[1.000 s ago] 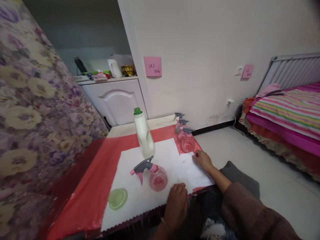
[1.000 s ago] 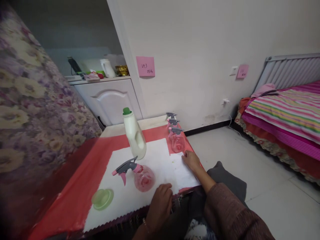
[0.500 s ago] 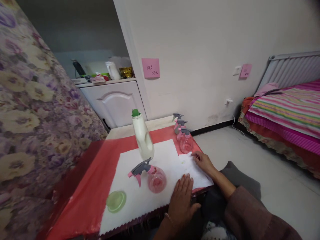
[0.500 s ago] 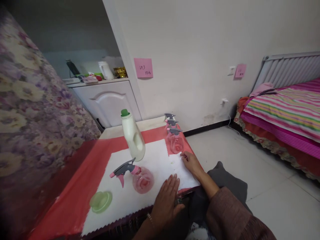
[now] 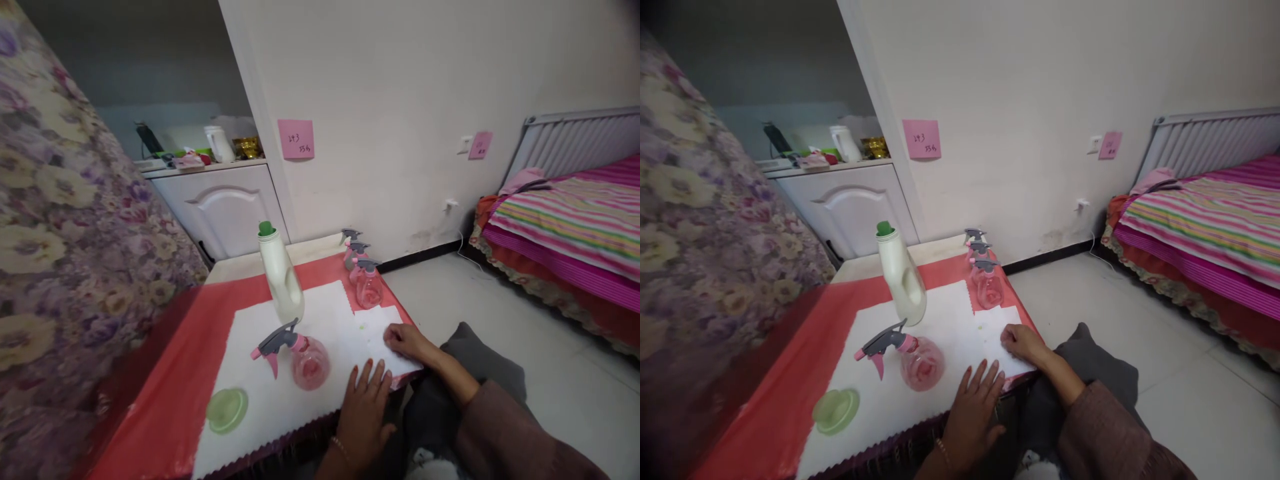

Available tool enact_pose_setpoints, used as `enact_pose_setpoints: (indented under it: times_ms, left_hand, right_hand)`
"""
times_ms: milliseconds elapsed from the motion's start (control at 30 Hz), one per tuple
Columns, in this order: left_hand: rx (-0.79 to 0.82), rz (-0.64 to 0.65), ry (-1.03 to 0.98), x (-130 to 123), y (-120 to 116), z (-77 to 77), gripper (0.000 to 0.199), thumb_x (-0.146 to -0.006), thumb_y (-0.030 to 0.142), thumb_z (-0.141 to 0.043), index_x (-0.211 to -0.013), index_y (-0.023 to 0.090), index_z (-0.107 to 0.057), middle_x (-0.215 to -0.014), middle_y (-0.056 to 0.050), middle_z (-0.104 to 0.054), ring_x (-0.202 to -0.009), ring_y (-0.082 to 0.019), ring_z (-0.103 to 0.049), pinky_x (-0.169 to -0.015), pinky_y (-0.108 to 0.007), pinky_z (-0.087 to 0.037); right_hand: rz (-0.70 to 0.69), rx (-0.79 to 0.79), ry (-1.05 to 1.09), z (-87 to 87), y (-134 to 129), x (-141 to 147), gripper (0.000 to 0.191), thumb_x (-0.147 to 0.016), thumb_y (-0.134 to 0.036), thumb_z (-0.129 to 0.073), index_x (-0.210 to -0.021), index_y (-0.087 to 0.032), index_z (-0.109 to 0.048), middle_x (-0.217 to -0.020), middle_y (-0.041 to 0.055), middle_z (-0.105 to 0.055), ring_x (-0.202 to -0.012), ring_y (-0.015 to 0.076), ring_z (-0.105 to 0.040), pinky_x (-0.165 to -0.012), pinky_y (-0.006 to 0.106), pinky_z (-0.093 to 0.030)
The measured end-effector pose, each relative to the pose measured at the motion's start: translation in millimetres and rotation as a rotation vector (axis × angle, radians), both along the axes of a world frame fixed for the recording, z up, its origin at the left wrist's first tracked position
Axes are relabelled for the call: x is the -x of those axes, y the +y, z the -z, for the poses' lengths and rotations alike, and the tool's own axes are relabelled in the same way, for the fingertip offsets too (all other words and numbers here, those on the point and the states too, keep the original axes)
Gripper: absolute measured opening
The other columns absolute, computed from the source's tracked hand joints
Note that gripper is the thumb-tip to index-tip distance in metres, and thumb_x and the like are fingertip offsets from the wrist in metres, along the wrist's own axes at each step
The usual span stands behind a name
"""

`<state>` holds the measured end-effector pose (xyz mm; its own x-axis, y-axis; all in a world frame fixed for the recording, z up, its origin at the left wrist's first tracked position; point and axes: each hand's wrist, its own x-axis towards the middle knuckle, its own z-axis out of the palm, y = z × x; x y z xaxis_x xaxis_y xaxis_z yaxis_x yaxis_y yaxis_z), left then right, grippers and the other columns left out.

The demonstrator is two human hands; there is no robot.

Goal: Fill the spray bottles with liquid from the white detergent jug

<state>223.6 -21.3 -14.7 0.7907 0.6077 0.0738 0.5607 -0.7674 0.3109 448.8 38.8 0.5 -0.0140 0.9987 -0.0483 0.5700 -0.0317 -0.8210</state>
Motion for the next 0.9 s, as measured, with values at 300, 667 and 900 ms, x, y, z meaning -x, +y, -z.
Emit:
enact_pose_setpoints:
  times_ms: [300,667,900]
  left_hand:
    - [0.015,0.024,-0.01,3,-6,-0.3,0.081,-0.083,0.046,-0.062,-0.152,0.028,-0.022,-0.162,-0.006,-0.018,-0.148,-0.034,-0.015,-0.117,-0.062,-0.017]
    - [0.078,0.1,0.011,14,-22,-17.9,0.064,-0.087,0.036,-0.058,-0.145,0.026,-0.033,-0.161,-0.007,-0.023,-0.149,-0.028,-0.016,-0.119,-0.055,-0.016]
    - [0.11,0.032,-0.21,43,-41,-7.7,0.049,-0.084,0.025,-0.059,-0.131,0.025,-0.048,-0.14,-0.006,-0.056,-0.13,-0.024,-0.049,-0.111,-0.04,-0.039]
  right_hand:
    - [-0.042,0.137,0.054,-0.5,-16,-2,0.008,-0.082,-0.022,-0.051,-0.077,-0.02,-0.057,-0.047,-0.008,-0.055,-0.037,0.0102,-0.05,-0.041,0.019,-0.039]
    - [0.068,0.084,-0.074,1.4,-22,5,0.013,-0.081,-0.026,-0.053,-0.068,-0.021,-0.052,-0.047,-0.0067,-0.056,-0.038,0.0106,-0.05,-0.044,0.021,-0.035]
    - [0.082,-0.053,-0.114,4.9,-27,7,0.015,-0.082,-0.034,-0.047,-0.072,-0.023,-0.051,-0.056,-0.0039,-0.058,-0.049,0.016,-0.056,-0.053,0.027,-0.041]
